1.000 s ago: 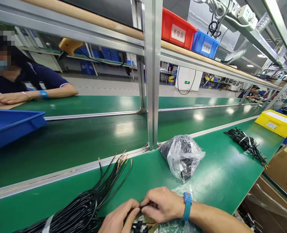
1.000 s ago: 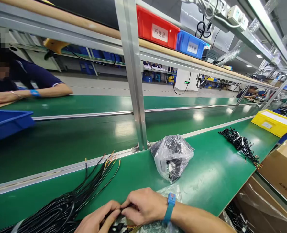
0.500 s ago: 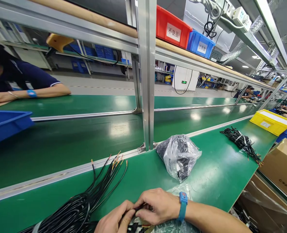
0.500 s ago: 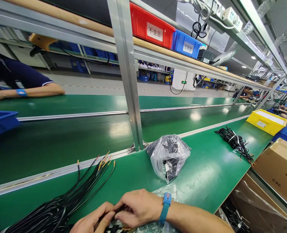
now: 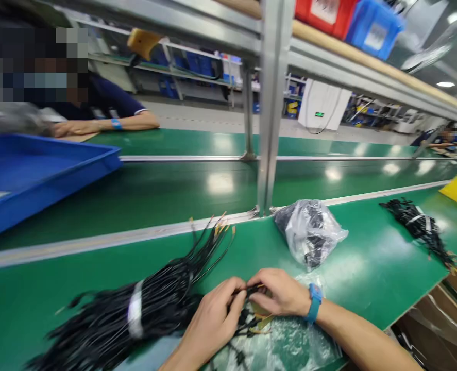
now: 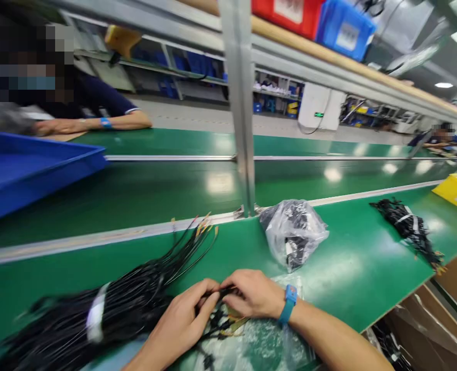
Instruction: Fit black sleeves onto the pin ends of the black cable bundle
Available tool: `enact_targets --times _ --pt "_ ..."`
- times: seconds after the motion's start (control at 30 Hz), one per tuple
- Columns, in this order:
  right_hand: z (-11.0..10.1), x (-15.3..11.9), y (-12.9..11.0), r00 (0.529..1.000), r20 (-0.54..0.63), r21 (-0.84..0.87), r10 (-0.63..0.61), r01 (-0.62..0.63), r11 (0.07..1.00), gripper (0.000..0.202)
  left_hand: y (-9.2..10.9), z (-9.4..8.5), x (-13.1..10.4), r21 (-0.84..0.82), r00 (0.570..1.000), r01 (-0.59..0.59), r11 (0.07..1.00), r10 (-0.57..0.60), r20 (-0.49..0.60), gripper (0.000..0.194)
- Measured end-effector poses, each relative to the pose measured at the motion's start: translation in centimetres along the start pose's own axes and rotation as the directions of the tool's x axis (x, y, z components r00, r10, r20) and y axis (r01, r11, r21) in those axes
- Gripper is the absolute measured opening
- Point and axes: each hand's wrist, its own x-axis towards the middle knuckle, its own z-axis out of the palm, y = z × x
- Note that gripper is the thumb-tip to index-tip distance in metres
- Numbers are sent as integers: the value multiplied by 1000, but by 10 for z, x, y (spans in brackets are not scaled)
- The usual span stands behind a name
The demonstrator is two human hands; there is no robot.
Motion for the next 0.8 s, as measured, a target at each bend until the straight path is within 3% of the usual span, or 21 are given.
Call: enact_targets --times 0.13,0.3,0.6,0.73,0.8 --pt "-6 -7 -3 1000 -1 133 11 -11 991 22 10 2 -2 -5 997 71 997 -71 14 18" --pt "-9 -9 0 995 -1 158 100 -98 983 16 13 2 -2 -27 990 137 990 -137 22 15" --pt "-8 -5 -6 986 17 224 165 -165 961 14 9 5 -3 2 992 130 992 -130 3 13" --pt "1 -3 -9 980 -27 336 195 -175 925 10 6 4 -4 18 997 72 997 -72 -16 18" --pt "9 -1 -8 978 -58 311 201 -174 934 9 1 4 -5 18 999 38 999 -37 -35 21"
